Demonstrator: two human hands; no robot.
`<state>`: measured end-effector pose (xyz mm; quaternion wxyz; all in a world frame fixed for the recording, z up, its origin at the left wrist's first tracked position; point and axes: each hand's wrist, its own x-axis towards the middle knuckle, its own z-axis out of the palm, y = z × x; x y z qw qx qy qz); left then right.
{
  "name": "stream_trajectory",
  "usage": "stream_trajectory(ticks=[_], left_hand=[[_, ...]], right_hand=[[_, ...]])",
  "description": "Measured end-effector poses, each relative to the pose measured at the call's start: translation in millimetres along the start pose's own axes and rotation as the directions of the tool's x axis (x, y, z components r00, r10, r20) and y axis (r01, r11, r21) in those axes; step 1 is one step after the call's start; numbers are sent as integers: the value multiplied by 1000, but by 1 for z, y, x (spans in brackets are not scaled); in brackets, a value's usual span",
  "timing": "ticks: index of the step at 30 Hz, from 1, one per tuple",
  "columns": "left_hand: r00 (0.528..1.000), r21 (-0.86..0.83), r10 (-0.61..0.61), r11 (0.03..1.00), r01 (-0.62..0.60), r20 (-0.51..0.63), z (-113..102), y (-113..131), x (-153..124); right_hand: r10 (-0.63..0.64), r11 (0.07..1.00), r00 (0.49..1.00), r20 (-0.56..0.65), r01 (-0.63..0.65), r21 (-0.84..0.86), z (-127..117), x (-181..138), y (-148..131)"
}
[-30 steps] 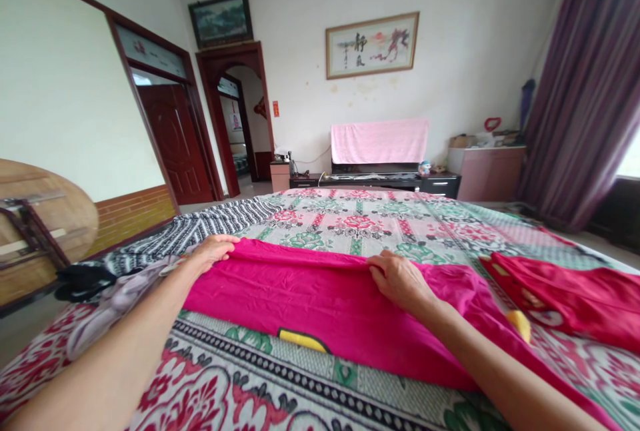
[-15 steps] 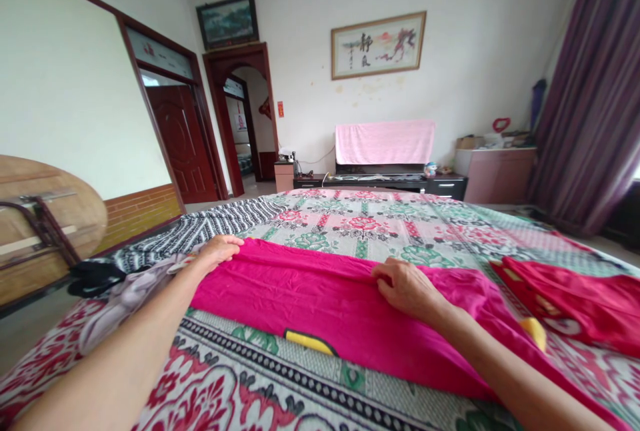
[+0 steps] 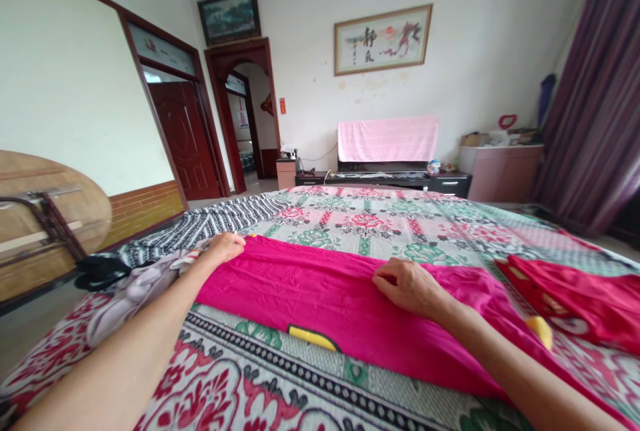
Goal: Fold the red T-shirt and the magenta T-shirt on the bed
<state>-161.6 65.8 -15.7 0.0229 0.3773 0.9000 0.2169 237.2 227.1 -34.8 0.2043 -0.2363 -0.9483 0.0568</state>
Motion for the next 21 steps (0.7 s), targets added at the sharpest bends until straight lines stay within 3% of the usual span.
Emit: stream_trajectory(ticks=[3,5,8,11,17,21], left_hand=[[996,121,30,992,-20,-80,0,8,-2],[984,218,130,971,-102,-119,1,14,-5],[961,312,266,922,-231,-72,4,20,-10],[962,354,274,900,-254,-5,10,19,-12],[952,390,305,876,-284,7,20,8,-3],[955,393,296,880,-267,-13,22,9,-3]], right_hand=[[39,999,999,-24,-39,15,0,1,-2],[78,996,992,-98,-74,47,-3,3,-2],[163,985,961,-224,-144,100,-18,6,3],[263,963,924,-278,-234,135,-43,4,13],[404,913,898,-174,-386,133,-73,-16,32],[335,933,942,30,-336,130,-80,-32,26]])
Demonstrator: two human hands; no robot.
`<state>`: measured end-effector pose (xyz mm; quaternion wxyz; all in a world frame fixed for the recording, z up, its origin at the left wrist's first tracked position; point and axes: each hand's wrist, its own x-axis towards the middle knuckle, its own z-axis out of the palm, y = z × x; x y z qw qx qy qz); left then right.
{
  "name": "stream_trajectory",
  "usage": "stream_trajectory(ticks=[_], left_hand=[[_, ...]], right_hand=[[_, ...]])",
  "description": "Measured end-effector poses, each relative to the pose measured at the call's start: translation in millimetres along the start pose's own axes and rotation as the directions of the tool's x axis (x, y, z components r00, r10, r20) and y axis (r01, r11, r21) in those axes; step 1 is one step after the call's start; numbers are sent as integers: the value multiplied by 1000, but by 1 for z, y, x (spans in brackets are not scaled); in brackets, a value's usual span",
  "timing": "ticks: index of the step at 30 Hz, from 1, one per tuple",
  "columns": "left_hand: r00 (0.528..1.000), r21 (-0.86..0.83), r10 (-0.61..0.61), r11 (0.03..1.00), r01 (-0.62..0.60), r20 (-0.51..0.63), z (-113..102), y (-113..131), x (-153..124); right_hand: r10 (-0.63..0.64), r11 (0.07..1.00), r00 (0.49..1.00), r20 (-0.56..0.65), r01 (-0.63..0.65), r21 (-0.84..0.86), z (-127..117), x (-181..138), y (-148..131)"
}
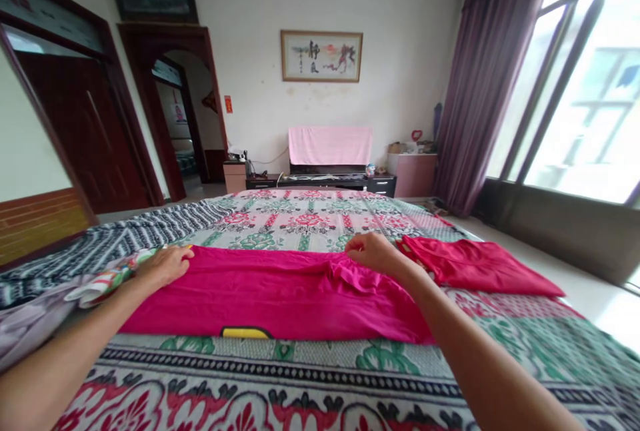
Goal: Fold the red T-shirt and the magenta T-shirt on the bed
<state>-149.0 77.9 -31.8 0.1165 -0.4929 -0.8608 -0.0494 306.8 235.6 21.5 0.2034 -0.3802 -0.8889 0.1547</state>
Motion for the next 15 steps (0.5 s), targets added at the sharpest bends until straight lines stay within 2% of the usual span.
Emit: stream_trajectory(ticks=[2,4,5,7,9,12,15], left_hand=[[1000,1,-31,1000,31,-5,-6,12,1],[997,-27,-3,1000,1,-75,-17,39,1],[989,-56,48,997,-56,-138,-23,58,0],[947,-152,224,953,-263,-230,-36,105,-7],[894,-264,369,863,-431,-255,-44,156,-18],[823,-393,503,723,-568,-264,-44,221,-39],[782,-458,563,639,-618,-269,-31,258,-53]], right_hand=[[-41,999,992,118,40,8,0,-8,-5],[-77,997,983,169,79,-7,4,-13,-8],[-100,994,981,168,107,-32,7,-15,-8],[-140,981,979,145,157,-116,17,-18,-7],[-150,965,981,119,171,-196,29,-19,-3],[-139,954,987,81,156,-258,42,-20,1],[-139,948,989,51,148,-281,46,-21,2]])
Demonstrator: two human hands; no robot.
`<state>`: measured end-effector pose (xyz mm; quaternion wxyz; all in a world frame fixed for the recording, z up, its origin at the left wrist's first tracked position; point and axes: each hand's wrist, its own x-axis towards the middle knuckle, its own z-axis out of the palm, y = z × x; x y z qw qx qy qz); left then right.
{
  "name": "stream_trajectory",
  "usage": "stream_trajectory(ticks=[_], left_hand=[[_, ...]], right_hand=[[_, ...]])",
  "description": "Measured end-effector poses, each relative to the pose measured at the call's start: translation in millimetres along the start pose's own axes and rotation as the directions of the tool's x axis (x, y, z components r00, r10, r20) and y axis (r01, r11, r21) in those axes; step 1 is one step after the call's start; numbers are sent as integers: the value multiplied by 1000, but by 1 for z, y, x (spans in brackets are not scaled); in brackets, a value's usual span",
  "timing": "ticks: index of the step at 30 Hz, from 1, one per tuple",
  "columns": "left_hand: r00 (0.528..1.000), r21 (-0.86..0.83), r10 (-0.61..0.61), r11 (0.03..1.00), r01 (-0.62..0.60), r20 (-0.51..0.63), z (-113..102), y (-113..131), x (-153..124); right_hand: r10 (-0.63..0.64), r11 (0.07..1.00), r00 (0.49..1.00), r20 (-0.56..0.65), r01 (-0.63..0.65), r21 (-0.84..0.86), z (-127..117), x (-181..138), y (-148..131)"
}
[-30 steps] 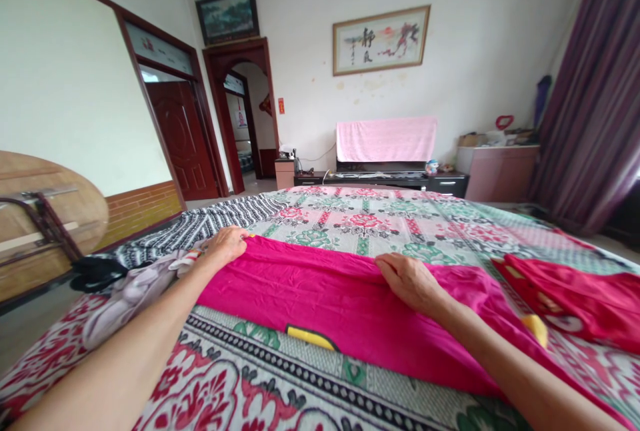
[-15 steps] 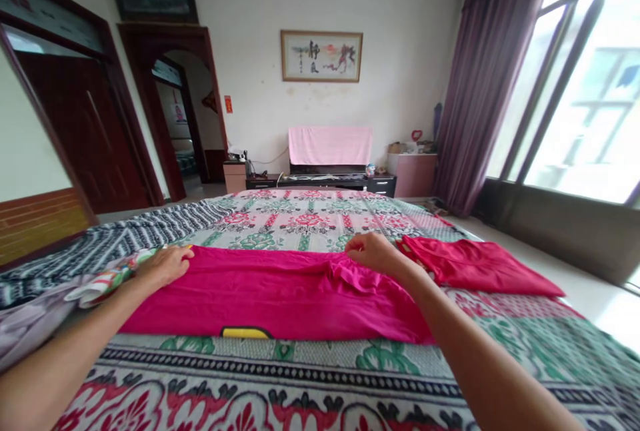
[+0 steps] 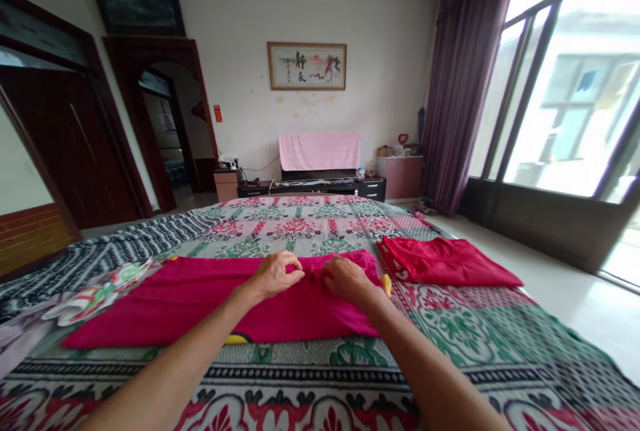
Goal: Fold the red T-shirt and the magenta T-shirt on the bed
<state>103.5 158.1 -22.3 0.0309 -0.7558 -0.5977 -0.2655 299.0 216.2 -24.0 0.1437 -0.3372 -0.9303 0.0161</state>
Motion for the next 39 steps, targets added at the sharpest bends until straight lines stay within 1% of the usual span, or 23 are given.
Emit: stream_trajectory(ticks=[2,4,7,10,12,15,18,21,24,27,29,33,36,39], left_hand=[[999,-18,4,1000,-3,35,14,4,-1],[998,-20,-3,1000,5,60,23,2,-3],[998,-32,-28,999,29,51,26,-1,-7],[996,-53,-82,995,84,26,25,2,-9],[991,-85,-132,987,133,14,24,6,-10],[974,-141,-223,966,216,-34,24,8,-9],[958,-165,-268,954,249,-102,27,5,-8],[977,-162,-189,972,172,-102,30,0,-6],[994,-112,-97,989,91,-46,33,-3,-5],[996,-39,-89,995,89,-6,34,-2,-4],[993,-33,-114,993,114,-26,33,-1,-4],[985,-95,-149,986,140,-92,30,-1,-5],[987,-110,-114,989,101,-116,28,0,-7],[979,-67,-62,997,50,-192,22,4,-10]], right_hand=[[13,1000,1000,-12,-13,-15,-3,0,1],[31,999,999,-23,-31,-17,-8,2,4],[52,998,996,-74,-50,27,-17,4,11],[25,997,992,-126,-16,74,-23,6,16],[4,998,993,-120,5,70,-25,6,16],[-7,1000,997,-76,9,29,-22,6,15],[-11,1000,999,-42,12,15,-18,6,15],[-12,999,999,-36,13,31,-18,6,15],[-17,999,999,-38,19,42,-19,6,16],[-4,999,999,-34,5,48,-19,6,16],[-8,999,999,-34,10,53,-18,6,16],[-43,995,999,-3,43,95,-19,5,17],[-32,993,999,15,30,113,-19,5,16],[-21,994,1000,4,21,111,-17,5,15]])
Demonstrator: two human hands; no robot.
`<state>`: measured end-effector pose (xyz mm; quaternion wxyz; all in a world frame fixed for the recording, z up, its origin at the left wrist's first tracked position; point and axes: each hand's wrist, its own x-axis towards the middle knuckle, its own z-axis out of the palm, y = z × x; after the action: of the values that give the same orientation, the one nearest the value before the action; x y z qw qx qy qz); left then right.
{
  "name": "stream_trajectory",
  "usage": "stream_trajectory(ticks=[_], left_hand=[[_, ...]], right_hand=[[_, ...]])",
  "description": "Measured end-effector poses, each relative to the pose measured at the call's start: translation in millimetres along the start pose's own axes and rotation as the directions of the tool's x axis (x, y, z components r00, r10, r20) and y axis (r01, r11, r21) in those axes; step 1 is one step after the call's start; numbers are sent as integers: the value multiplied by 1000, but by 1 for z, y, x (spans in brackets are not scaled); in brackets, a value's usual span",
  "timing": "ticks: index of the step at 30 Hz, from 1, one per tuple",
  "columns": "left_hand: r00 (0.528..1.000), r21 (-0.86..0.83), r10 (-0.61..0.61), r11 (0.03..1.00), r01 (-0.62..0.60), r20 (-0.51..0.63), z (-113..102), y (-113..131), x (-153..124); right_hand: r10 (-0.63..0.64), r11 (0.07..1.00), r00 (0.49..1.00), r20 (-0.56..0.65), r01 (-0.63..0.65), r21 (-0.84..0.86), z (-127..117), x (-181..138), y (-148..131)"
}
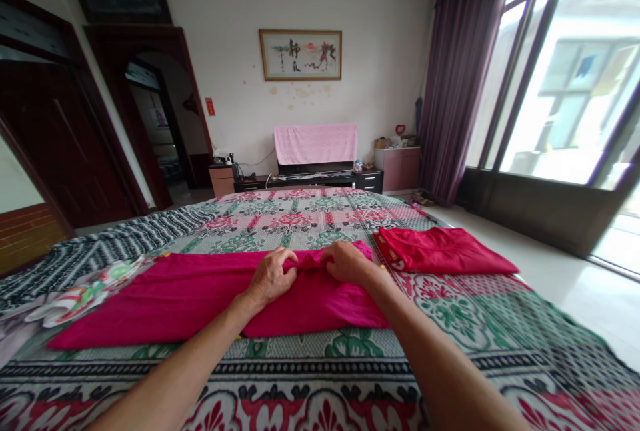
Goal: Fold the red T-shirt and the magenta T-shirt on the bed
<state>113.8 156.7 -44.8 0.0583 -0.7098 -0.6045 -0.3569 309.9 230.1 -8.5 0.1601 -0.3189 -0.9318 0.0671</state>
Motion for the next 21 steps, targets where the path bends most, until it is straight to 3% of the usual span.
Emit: stream_trajectory(ticks=[3,7,10,14,19,21], left_hand=[[992,41,127,991,-127,12,-8,5,-1],[947,87,238,961,-261,215,-14,4,-3],[939,142,179,963,-227,293,-12,-1,-5],[948,106,112,983,-149,297,-10,-2,-5],[973,-33,-46,998,55,224,-11,3,-3],[987,-47,-11,999,19,163,-10,3,-2]], right_hand=[[12,1000,1000,-10,-12,-14,2,1,0],[24,1000,999,-22,-24,-15,2,0,0],[45,999,998,-34,-45,-4,2,-1,-2],[-2,1000,1000,-9,2,0,2,-2,-3],[-96,994,995,28,94,58,0,-3,-3],[-163,981,984,69,155,113,-2,-3,-4]])
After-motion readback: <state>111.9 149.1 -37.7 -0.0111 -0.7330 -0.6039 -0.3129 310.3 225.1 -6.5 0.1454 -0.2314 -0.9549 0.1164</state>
